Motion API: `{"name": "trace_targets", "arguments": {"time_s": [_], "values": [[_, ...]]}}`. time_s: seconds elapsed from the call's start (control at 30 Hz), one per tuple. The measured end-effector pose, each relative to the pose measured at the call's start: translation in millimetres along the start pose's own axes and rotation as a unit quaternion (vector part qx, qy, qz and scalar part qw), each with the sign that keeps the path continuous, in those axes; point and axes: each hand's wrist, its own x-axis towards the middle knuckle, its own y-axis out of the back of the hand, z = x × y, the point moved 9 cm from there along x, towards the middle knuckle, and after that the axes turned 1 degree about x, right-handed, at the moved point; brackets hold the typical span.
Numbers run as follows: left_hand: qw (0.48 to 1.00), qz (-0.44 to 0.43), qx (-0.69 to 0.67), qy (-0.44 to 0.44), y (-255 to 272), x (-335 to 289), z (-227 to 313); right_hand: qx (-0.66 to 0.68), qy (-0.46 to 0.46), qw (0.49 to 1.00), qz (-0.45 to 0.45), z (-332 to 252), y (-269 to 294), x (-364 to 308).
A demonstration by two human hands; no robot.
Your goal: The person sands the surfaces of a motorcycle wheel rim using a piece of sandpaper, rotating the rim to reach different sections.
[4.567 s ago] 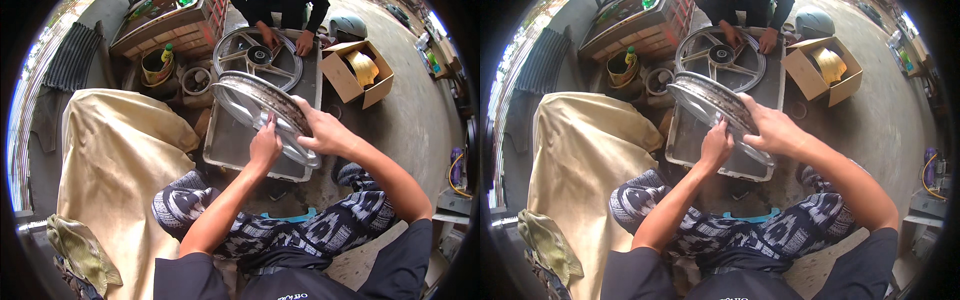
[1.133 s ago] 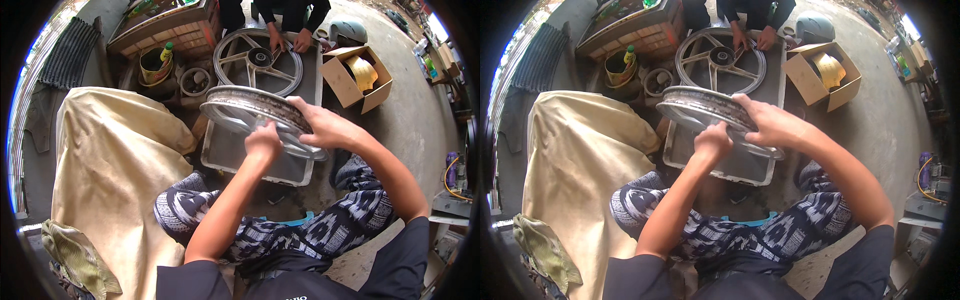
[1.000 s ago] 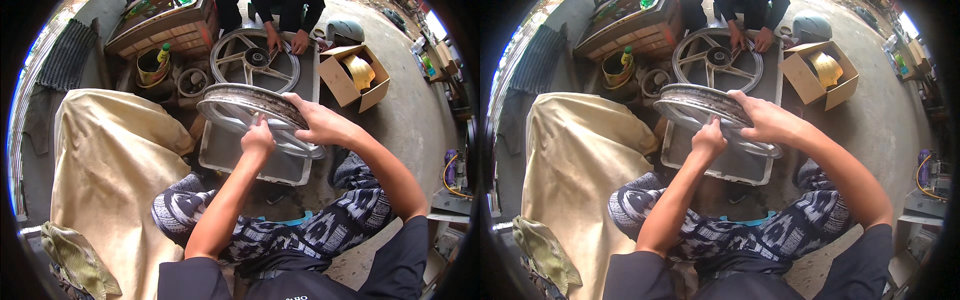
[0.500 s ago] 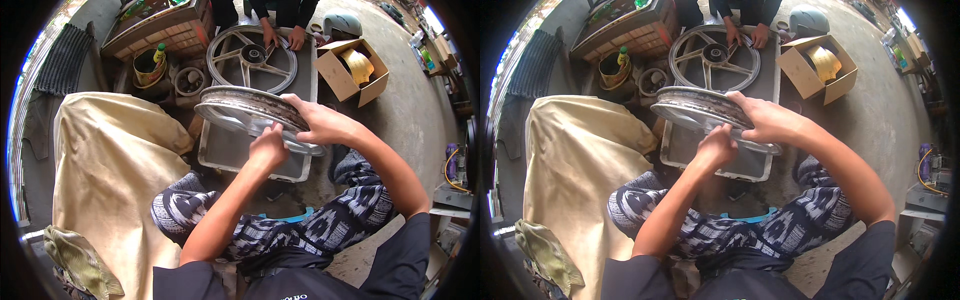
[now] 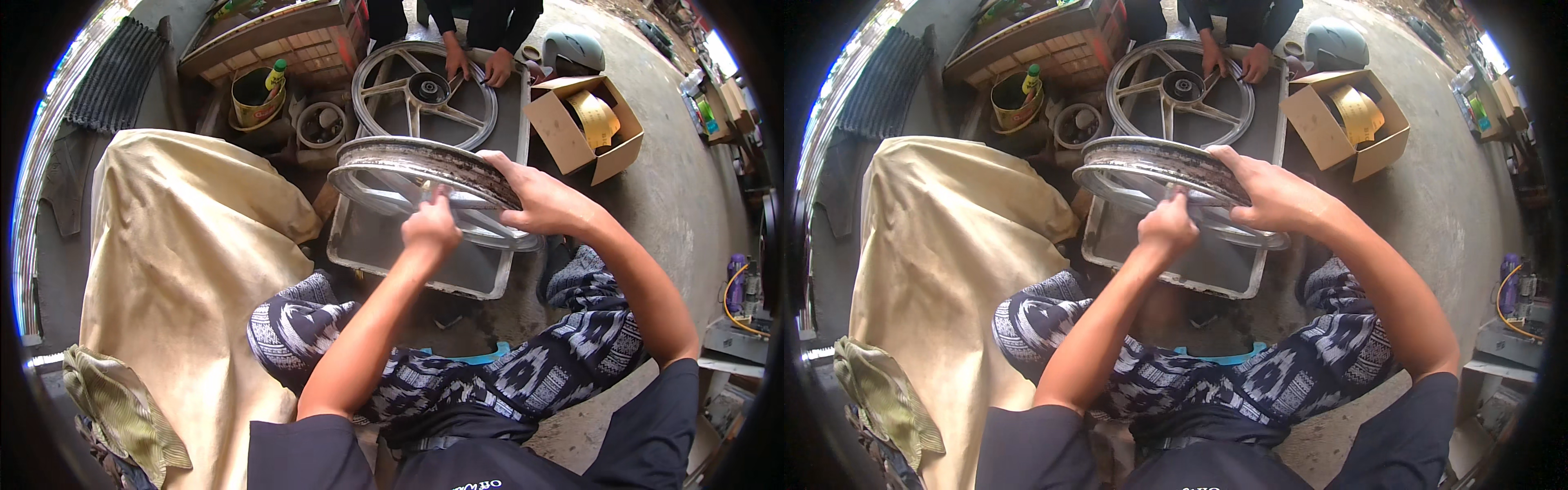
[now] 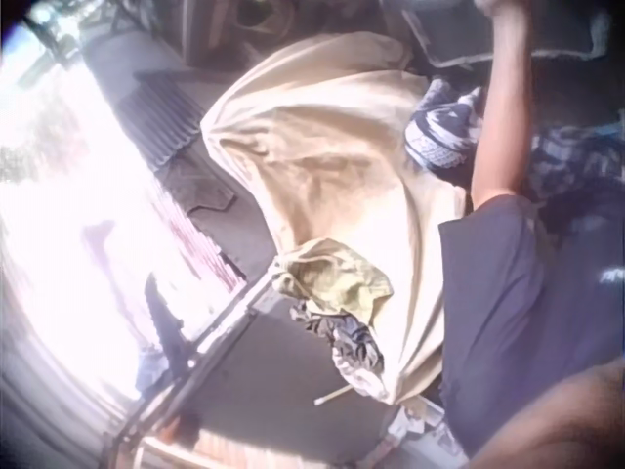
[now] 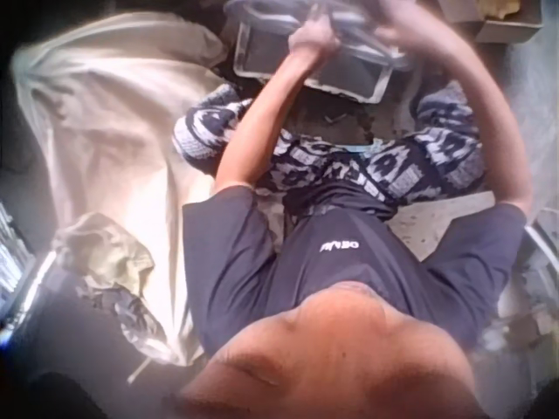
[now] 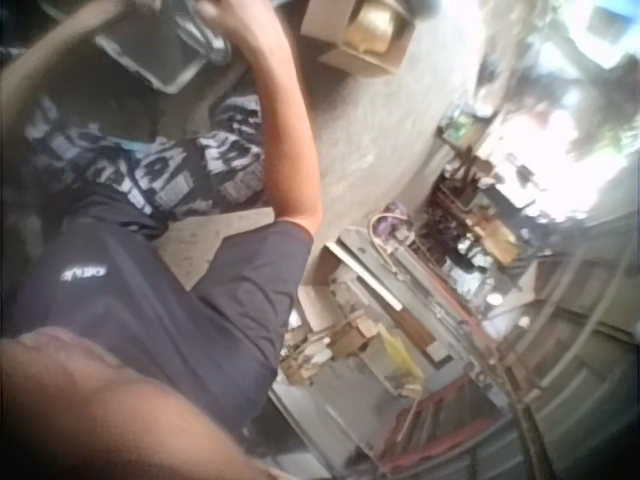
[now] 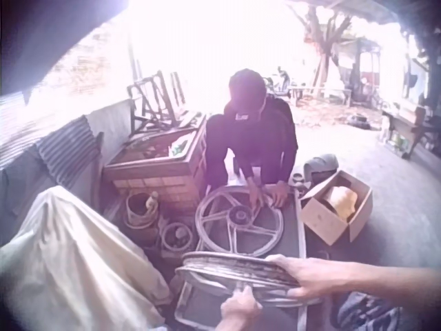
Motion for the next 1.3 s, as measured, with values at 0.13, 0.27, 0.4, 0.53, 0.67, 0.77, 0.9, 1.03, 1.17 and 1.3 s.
{"name": "trace_targets", "arguments": {"time_s": [0.13, 0.27, 0.4, 0.53, 0.67, 0.77, 0.9, 1.03, 1.17, 1.3], "values": [[0.999, 0.017, -0.034, 0.000, -1, 4, -2, -0.027, 0.013, 0.999, 0.017, 5, -2, 0], [0.989, 0.052, -0.053, -0.130, 5, -25, 41, -0.022, -0.043, 0.999, -0.024, 8, -4, -6], [0.999, 0.035, 0.003, -0.034, 3, -5, 13, -0.035, -0.019, 0.999, -0.004, 0, -1, -4], [0.997, 0.043, -0.040, -0.046, 6, -10, 23, -0.036, -0.002, 0.999, 0.014, 4, 0, 0], [0.991, 0.070, -0.049, -0.105, 12, -22, 39, -0.032, -0.013, 0.999, 0.004, 10, -2, -6], [0.998, 0.062, -0.014, -0.014, 9, -4, 13, -0.038, 0.004, 0.999, 0.007, 0, -4, -3], [0.996, 0.058, -0.035, -0.066, 8, -11, 27, -0.035, -0.011, 0.999, 0.001, 2, -5, -1], [0.994, 0.007, -0.033, -0.106, 17, -20, 50, -0.031, -0.017, 0.999, -0.003, 7, 3, -4], [0.999, 0.023, -0.010, 0.039, 5, 6, -3, -0.028, 0.007, 0.999, 0.016, -4, 2, 3], [0.994, 0.033, -0.049, -0.092, 16, -18, 44, -0.029, -0.001, 1.000, 0.010, 6, 2, -2]]}}
